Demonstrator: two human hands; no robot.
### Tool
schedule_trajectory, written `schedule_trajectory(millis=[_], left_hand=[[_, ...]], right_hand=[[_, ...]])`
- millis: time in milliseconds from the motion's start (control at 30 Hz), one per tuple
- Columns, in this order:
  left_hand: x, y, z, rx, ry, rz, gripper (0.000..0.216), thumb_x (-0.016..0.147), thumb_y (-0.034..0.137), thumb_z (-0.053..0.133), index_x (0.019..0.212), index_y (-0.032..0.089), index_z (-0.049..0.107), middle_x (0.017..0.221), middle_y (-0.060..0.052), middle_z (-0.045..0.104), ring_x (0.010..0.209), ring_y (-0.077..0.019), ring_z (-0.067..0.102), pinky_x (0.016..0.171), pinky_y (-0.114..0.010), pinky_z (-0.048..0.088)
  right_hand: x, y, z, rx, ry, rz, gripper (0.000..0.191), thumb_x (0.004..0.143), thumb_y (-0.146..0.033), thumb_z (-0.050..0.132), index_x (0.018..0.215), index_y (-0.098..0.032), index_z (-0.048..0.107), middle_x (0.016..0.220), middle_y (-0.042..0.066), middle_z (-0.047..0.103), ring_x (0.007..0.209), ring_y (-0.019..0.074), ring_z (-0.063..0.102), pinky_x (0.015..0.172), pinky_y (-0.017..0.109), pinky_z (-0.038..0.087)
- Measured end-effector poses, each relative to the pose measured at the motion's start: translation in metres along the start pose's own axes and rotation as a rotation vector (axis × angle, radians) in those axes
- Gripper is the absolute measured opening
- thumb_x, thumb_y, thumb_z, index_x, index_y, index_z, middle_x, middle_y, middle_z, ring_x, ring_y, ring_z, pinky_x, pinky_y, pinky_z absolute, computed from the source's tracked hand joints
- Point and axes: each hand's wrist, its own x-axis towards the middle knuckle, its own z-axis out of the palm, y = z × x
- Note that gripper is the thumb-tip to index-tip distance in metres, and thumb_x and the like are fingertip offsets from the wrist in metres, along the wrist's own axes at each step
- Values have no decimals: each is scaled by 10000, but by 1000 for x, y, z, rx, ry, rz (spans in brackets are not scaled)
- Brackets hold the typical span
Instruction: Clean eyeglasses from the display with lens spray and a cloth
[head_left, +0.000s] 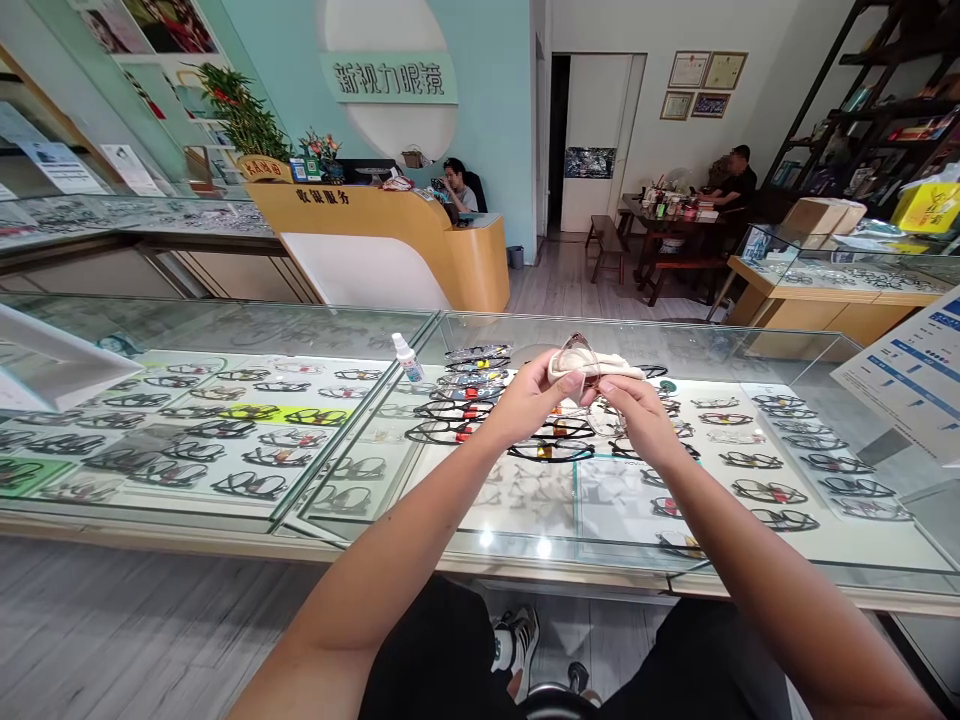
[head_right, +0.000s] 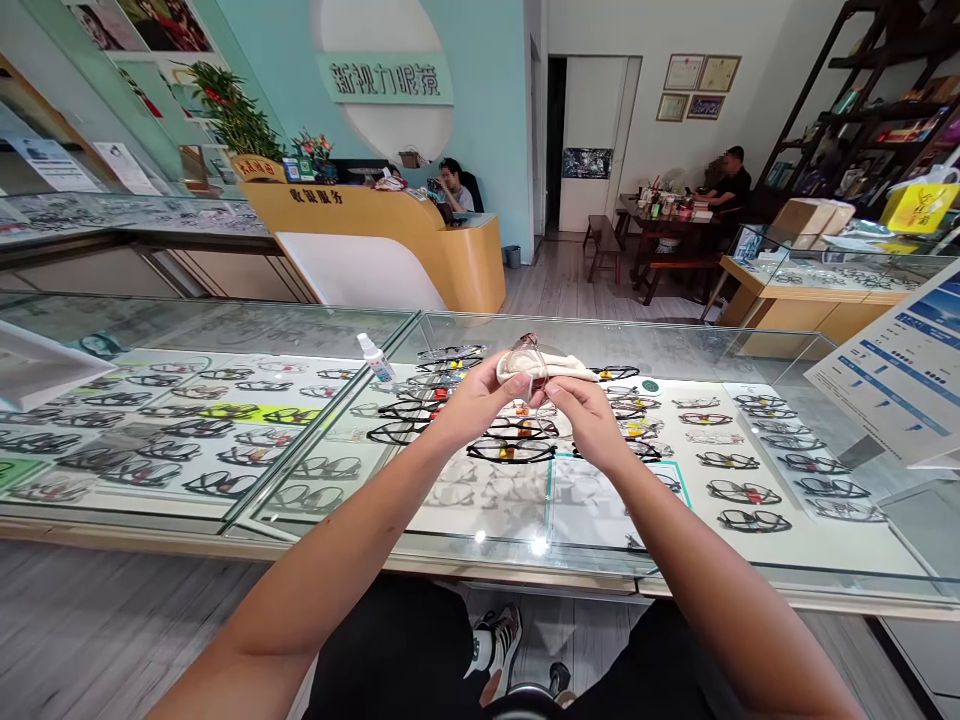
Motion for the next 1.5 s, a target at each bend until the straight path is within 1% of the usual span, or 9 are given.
schedule_trajectory(millis=[100, 233, 333, 600, 767, 933, 1067, 1267, 1500], left_hand=[[1, 0, 0, -12, -8, 11, 489, 931, 605, 723, 1111, 156, 650, 979, -49, 632, 903, -172, 552, 838, -263, 452], [2, -2, 1, 14, 10, 24, 497, 925, 618, 722, 1086, 153, 657, 957, -53, 640, 876, -173, 550, 805, -262, 450], [2, -3, 2, 6, -8, 36, 465, 933, 600, 722, 1053, 156, 651, 907, -39, 624, 833, -163, 534, 770, -262, 437], [1, 0, 7, -172, -44, -32, 428, 830, 512, 863, 999, 156, 696, 818, -23, 624, 816, -167, 556, 798, -285, 438], [1, 1, 9, -252, -52, -56, 389, 839, 460, 868, 1029, 153, 722, 764, -6, 613, 822, -161, 569, 871, -296, 451], [1, 5, 11, -191, -42, -21, 387, 857, 494, 839, 792, 161, 652, 721, -8, 599, 747, -151, 533, 808, -290, 447], [-1, 9, 13, -149, -33, -6, 405, 884, 513, 806, 777, 165, 629, 701, 2, 585, 723, -142, 509, 776, -279, 425], [-3, 9, 15, -124, 5, -2, 447, 904, 554, 770, 750, 175, 589, 661, 13, 550, 691, -139, 491, 738, -282, 399], [-3, 12, 18, -174, 32, -18, 478, 862, 588, 801, 756, 178, 579, 642, 18, 541, 667, -132, 478, 719, -282, 399]], right_hand=[[0, -2, 0, -10, -5, -9, 392, 1029, -480, 604, 808, -219, 795, 866, 46, 756, 916, 231, 670, 927, 343, 507], [0, -2, 3, -40, 8, -21, 404, 1034, -496, 594, 827, -214, 797, 880, 51, 761, 928, 236, 673, 926, 349, 497], [0, 0, 4, -52, 22, -8, 402, 1028, -501, 600, 823, -216, 796, 877, 47, 762, 928, 240, 675, 925, 355, 490], [3, 10, 2, 35, 2, 61, 377, 1013, -462, 608, 790, -233, 808, 894, 41, 782, 992, 261, 691, 1003, 365, 477], [2, 11, 4, 28, 18, 86, 370, 995, -472, 621, 784, -228, 801, 876, 38, 783, 970, 253, 695, 993, 359, 482], [0, 7, 7, -52, 6, 59, 418, 1006, -517, 593, 789, -215, 786, 858, 42, 778, 929, 241, 699, 944, 352, 503], [-1, 3, 8, -101, -6, 46, 464, 1019, -551, 564, 789, -208, 776, 850, 47, 775, 915, 240, 699, 921, 349, 513], [-3, -1, 10, -131, -33, 25, 453, 1044, -521, 544, 822, -209, 786, 880, 43, 778, 943, 237, 696, 938, 342, 497], [-3, -2, 10, -148, -50, 49, 474, 1045, -558, 543, 836, -207, 785, 911, 49, 774, 964, 244, 687, 943, 343, 490]])
